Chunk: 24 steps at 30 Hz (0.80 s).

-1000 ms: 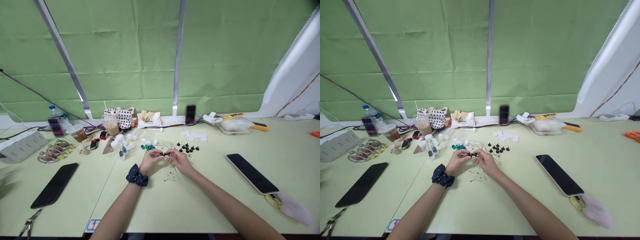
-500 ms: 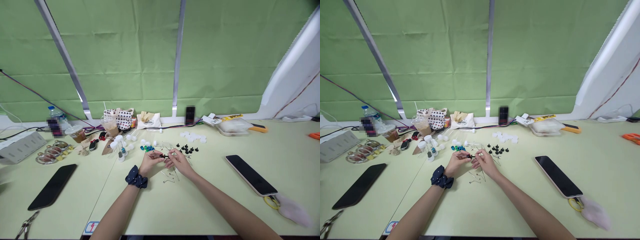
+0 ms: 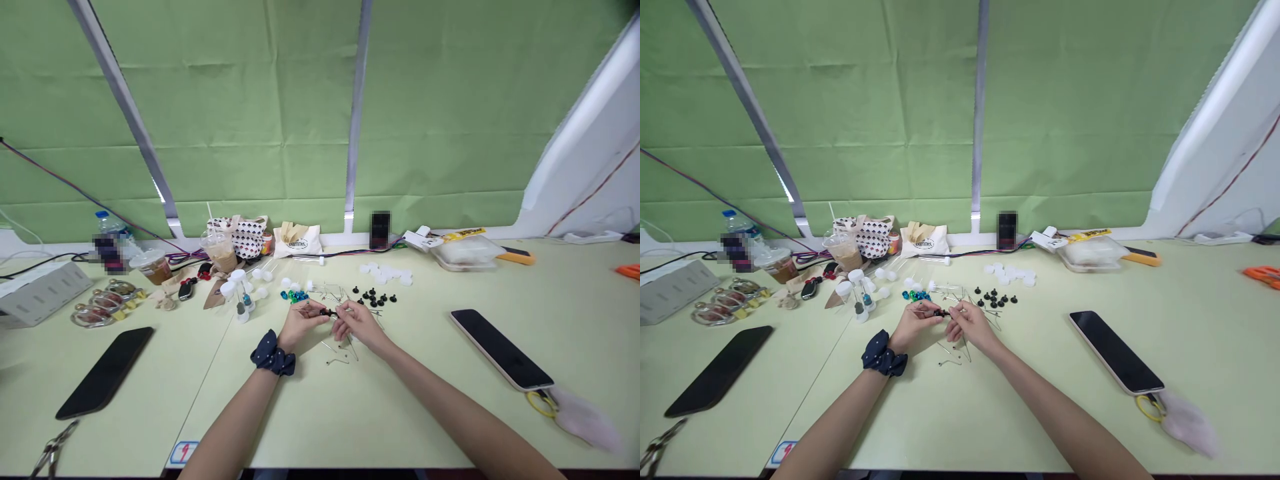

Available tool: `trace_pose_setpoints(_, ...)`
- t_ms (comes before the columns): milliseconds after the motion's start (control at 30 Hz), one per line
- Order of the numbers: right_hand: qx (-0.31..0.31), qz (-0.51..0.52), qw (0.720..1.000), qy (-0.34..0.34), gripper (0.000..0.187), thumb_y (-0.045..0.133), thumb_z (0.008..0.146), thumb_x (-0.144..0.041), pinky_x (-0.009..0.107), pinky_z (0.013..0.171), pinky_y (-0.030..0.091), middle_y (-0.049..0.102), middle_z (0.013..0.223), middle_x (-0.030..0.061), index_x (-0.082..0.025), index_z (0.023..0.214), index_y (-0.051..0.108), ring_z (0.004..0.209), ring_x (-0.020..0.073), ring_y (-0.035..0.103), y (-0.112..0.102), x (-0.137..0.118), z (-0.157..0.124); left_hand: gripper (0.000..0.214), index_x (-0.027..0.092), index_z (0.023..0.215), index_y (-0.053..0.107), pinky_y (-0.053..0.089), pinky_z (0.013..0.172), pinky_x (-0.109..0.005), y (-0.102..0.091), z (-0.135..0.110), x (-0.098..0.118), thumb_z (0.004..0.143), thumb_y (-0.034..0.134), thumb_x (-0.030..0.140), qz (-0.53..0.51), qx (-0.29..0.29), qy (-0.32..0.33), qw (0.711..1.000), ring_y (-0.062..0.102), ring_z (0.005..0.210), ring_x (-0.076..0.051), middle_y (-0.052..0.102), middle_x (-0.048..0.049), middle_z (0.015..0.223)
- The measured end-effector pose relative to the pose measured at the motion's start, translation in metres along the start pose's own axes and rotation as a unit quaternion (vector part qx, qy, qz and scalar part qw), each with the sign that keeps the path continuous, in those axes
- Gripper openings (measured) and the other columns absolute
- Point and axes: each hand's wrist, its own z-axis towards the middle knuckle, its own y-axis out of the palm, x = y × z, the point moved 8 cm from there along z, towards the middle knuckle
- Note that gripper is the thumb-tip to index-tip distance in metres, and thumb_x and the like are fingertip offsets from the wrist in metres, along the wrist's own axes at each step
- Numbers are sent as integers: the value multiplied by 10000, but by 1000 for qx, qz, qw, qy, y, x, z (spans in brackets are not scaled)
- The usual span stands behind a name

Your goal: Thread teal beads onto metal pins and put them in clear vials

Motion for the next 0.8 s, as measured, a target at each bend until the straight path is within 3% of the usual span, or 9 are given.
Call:
trace_pose_setpoints(133, 38, -7, 999, 4, 421, 563, 739, -578, 222, 423, 446, 638, 599, 19, -159, 704, 531, 430, 115, 570, -8, 2, 1, 259, 132, 782, 641, 483, 772, -327, 6, -1, 0, 579, 795, 180, -20, -27, 0, 999, 648, 802, -186, 688, -63, 814)
trace_pose_setpoints(333, 66, 34, 997, -5, 389, 614, 713, -551, 217, 395, 418, 616, 572, -13, -184, 822, 544, 417, 110, 529, -10, 3, 2, 251, 132, 762, 632, 481, 789, -345, 8, -2, 3, 581, 794, 192, -16, -27, 4, 999, 647, 828, -201, 697, -85, 858)
trace_pose_setpoints(433, 66, 38, 997, -14, 386, 617, 708, -555, 220, 387, 420, 610, 564, -12, -183, 783, 545, 411, 110, 523, -9, 0, 1, 245, 136, 760, 621, 482, 767, -335, 7, -2, 3, 595, 787, 205, -14, -17, 4, 1000, 648, 798, -190, 695, -75, 832)
trace_pose_setpoints(667, 56, 49, 996, -40, 359, 728, 625, -469, 320, 585, 549, 623, 635, 9, -162, 752, 593, 553, 162, 624, -5, -8, -2, 290, 136, 779, 598, 504, 715, -339, 6, -2, -9, 586, 796, 225, -31, -4, -18, 999, 656, 725, -183, 674, -56, 777)
trace_pose_setpoints(800, 77, 66, 994, -48, 345, 690, 677, -467, 374, 708, 558, 628, 773, 34, -169, 810, 578, 679, 196, 664, -3, -8, -3, 307, 142, 803, 589, 513, 689, -313, 5, 0, -12, 596, 786, 255, -21, 34, -14, 999, 656, 729, -176, 668, -49, 810)
